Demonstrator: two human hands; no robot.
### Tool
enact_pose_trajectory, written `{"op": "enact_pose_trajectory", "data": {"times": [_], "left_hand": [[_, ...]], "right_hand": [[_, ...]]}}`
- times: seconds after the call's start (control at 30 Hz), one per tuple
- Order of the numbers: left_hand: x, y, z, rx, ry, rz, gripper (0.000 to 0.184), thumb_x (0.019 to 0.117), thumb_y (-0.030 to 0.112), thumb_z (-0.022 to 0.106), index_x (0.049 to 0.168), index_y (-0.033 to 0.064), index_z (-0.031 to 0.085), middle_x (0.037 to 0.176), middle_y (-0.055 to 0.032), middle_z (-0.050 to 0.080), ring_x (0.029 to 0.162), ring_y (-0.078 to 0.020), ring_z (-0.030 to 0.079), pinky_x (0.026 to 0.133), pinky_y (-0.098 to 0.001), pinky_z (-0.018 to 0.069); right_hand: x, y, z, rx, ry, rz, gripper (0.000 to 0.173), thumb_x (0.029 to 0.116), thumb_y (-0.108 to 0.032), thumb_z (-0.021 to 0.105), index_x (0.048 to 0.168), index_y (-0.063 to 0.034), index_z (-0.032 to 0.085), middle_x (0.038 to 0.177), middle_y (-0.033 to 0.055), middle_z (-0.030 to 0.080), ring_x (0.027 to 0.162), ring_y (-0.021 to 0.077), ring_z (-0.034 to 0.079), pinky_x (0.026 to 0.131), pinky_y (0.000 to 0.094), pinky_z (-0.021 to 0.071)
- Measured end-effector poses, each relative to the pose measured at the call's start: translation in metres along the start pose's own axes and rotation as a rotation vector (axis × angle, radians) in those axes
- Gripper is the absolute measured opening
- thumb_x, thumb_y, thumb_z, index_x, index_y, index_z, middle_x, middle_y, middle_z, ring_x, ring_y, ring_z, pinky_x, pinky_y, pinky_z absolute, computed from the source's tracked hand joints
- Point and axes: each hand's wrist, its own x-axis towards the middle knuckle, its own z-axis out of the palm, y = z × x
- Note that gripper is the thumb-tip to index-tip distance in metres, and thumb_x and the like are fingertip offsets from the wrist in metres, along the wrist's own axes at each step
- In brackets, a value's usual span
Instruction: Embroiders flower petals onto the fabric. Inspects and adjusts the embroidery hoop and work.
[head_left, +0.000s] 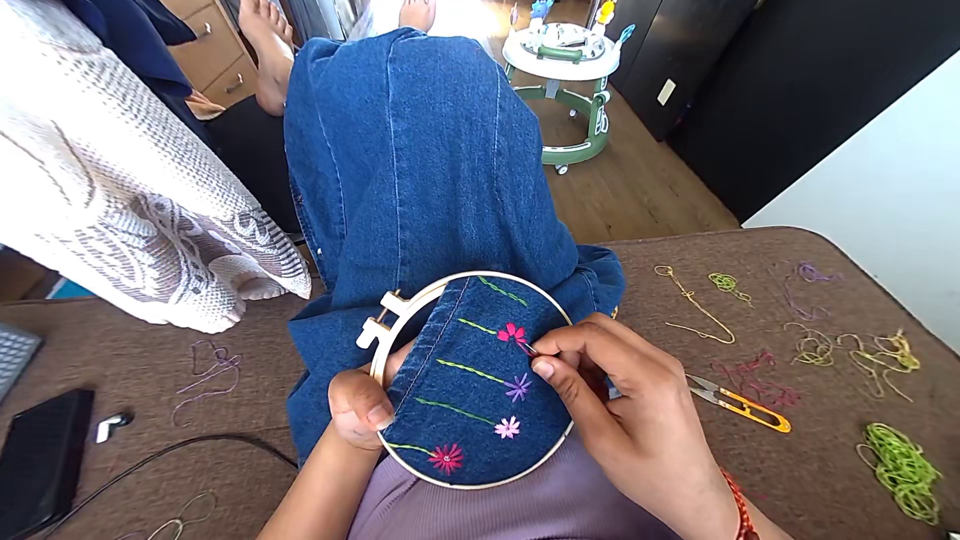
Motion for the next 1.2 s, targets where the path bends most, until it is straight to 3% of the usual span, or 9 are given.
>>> {"op": "enact_pose_trajectory", "data": {"times": [0.37,0.47,0.7,0.93,1.2], "left_hand": [[-0.011,-0.008,-0.016,-0.049,-0.036,0.052,0.042,0.0982,0.013,0.057,0.140,0.0094,0.059,0.130,-0.0021,0.067,0.120,-0.0087,0.063,0.106,-0.0284,0.0474],[-0.002,-0.003,-0.002,0.011,0.019,0.036,0.039,0.0971,0.015,0.058,0.135,0.0091,0.063,0.128,-0.0012,0.069,0.117,-0.0070,0.064,0.103,-0.0255,0.0496],[-0.002,-0.001,-0.001,-0.038,0.002,0.008,0.041,0.0975,0.015,0.058,0.137,0.0071,0.061,0.130,-0.0023,0.068,0.118,-0.0072,0.064,0.104,-0.0249,0.0492],[-0.004,-0.004,-0.006,-0.038,-0.035,0.025,0.043,0.0992,0.018,0.057,0.141,0.0110,0.058,0.133,-0.0001,0.066,0.122,-0.0063,0.061,0.106,-0.0262,0.0467],[0.001,-0.002,0.001,0.083,-0.013,-0.002,0.043,0.0990,0.021,0.058,0.141,0.0142,0.059,0.134,0.0028,0.066,0.123,-0.0045,0.061,0.106,-0.0251,0.0480]], "right_hand": [[0.006,0.002,0.004,0.008,0.041,-0.019,0.009,0.0975,-0.020,0.062,0.093,-0.0174,0.069,0.084,-0.0093,0.056,0.067,-0.0051,0.052,0.055,0.0093,0.0453],[0.004,0.003,0.005,0.048,0.047,0.001,0.009,0.0971,-0.018,0.062,0.093,-0.0177,0.069,0.083,-0.0094,0.056,0.066,-0.0049,0.052,0.056,0.0092,0.0449],[0.004,0.004,0.006,0.085,0.059,0.015,0.008,0.0959,-0.017,0.063,0.093,-0.0177,0.070,0.083,-0.0090,0.058,0.067,-0.0039,0.054,0.057,0.0100,0.0466],[0.003,0.003,0.010,0.082,0.082,0.024,0.007,0.0968,-0.024,0.067,0.092,-0.0189,0.069,0.083,-0.0101,0.056,0.064,-0.0051,0.050,0.054,0.0090,0.0427],[0.004,-0.003,0.009,0.093,0.138,0.007,0.007,0.0936,-0.021,0.072,0.097,-0.0160,0.068,0.080,-0.0089,0.063,0.060,-0.0048,0.054,0.051,0.0095,0.0459]]}}
